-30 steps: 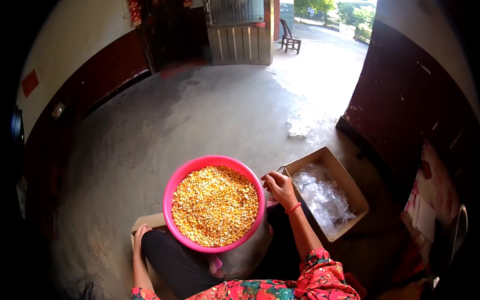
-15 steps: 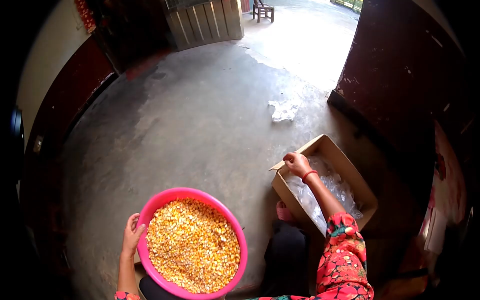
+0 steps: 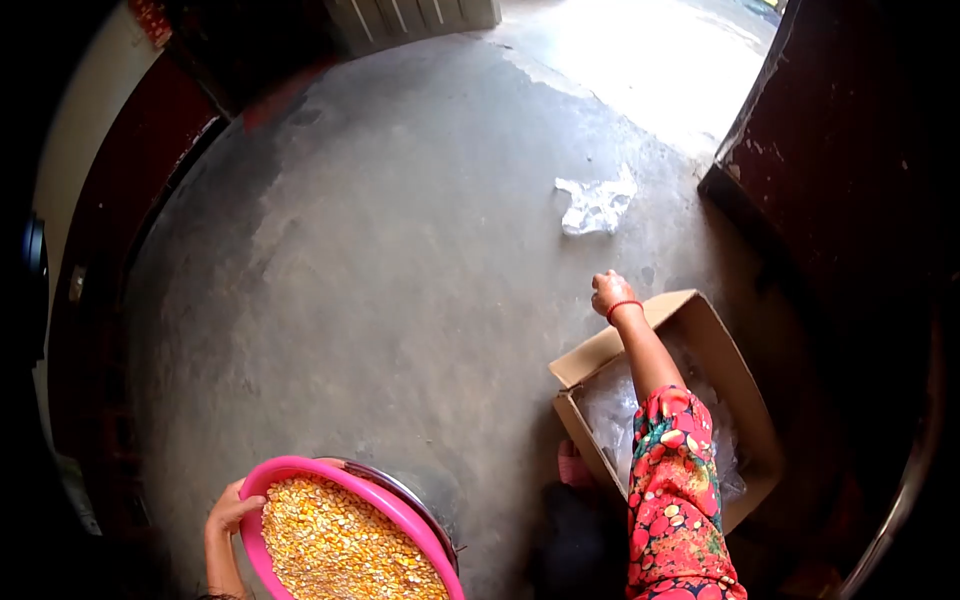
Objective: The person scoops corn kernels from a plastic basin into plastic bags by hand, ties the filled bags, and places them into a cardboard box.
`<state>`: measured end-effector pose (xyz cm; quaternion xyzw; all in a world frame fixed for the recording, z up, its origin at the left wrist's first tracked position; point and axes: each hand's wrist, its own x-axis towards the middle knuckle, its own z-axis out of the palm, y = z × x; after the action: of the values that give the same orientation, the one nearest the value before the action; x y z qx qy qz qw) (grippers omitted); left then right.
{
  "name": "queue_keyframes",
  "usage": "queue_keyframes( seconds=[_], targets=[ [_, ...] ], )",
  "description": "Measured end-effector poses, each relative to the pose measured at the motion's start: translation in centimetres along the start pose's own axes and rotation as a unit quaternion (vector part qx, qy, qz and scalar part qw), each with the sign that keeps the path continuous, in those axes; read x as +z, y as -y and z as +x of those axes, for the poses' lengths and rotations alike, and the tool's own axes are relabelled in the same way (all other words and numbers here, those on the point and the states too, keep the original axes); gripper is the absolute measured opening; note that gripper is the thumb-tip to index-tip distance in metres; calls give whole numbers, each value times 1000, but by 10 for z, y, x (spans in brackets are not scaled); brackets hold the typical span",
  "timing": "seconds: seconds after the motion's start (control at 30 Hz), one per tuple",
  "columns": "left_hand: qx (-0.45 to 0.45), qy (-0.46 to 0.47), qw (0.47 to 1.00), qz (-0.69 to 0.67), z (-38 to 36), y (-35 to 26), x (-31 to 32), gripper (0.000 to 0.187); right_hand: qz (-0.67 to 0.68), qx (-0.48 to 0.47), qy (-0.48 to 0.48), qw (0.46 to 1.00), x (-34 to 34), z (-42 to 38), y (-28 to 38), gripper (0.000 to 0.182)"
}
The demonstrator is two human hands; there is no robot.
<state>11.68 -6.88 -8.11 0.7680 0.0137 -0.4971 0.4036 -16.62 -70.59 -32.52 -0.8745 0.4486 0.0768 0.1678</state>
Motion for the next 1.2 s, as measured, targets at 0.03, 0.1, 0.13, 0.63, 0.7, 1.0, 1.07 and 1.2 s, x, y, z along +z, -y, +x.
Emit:
queue_keyframes(
  seconds=[0.03, 0.1, 0.13, 0.63, 0.7, 1.0, 1.07, 1.2],
  targets=[
    [7, 6, 1000, 15, 3, 4, -2, 70, 7, 7, 1, 1000, 8, 1, -8, 22],
    [14, 8, 1000, 22, 5, 8, -4, 71, 30, 25, -4, 999, 17, 6, -12, 24],
    [34, 10, 999, 14, 7, 12, -5, 74, 40, 36, -8, 999, 25, 9, -17, 25],
    [-35, -41, 998, 30, 16, -3, 25, 70, -50, 66, -2, 997, 47, 110, 27, 29],
    [-40, -44, 998, 31, 18, -4, 27, 71, -48, 80, -9, 996, 53, 123, 26, 26],
    [-56, -57, 997, 24, 17, -5, 29, 78, 74, 173, -14, 982, 107, 191, -10, 54],
    [-54, -60, 997, 21, 16, -7, 27, 80, 124, 218, 8, 968, 92, 186, 2, 56],
    [-77, -69, 994, 17, 11, -7, 17, 89, 80, 163, 12, 983, 121, 200, -8, 59]
  ],
)
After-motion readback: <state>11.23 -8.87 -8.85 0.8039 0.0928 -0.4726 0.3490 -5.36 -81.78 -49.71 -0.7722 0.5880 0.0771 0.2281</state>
